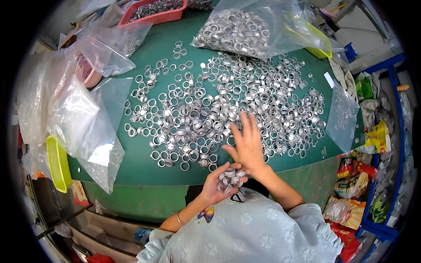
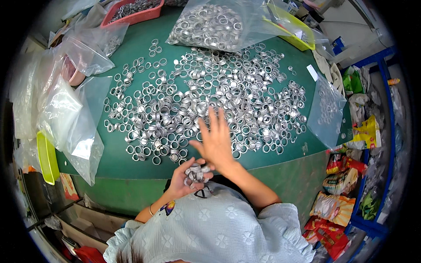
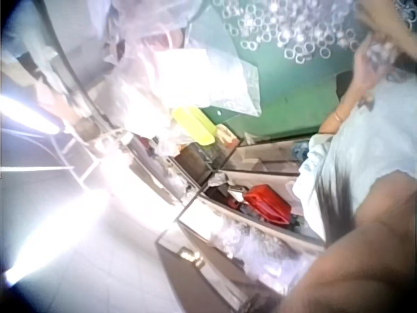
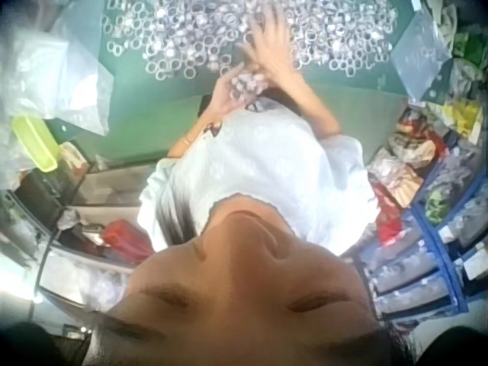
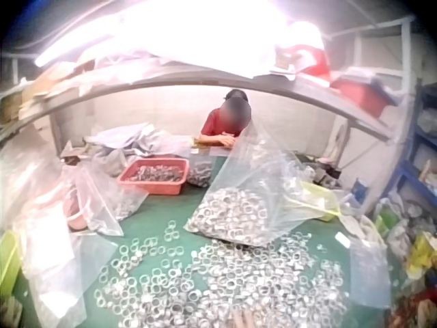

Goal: The person sorts through a large pile of small metal rings on a green table, picking them up by hand and placing them into small plastic bags.

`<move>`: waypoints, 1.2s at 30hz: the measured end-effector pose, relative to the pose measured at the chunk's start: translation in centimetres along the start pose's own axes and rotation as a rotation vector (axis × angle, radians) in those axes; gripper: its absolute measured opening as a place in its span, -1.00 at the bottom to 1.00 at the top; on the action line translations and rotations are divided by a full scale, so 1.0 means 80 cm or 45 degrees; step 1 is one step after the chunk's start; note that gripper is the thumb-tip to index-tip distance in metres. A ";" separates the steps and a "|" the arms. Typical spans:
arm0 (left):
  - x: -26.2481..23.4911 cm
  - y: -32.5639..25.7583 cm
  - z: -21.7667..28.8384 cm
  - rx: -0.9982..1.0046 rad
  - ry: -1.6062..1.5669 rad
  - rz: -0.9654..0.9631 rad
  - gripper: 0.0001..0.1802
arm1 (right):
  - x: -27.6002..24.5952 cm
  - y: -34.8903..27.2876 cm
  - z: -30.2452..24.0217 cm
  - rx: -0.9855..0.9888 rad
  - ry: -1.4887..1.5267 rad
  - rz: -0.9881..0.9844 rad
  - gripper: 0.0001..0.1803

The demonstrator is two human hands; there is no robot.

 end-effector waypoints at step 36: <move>-0.021 -0.012 -0.002 -0.015 0.420 -0.061 -0.80 | -0.012 0.024 0.015 0.108 -0.072 0.210 -0.44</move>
Point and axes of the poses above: each hand's wrist, its own y-axis towards the middle knuckle, its own x-axis out of the palm, z = x × y, the point moved 10 cm from there along y, towards the middle knuckle, and after that the axes turned 6 degrees about -z, right-handed, at the moved point
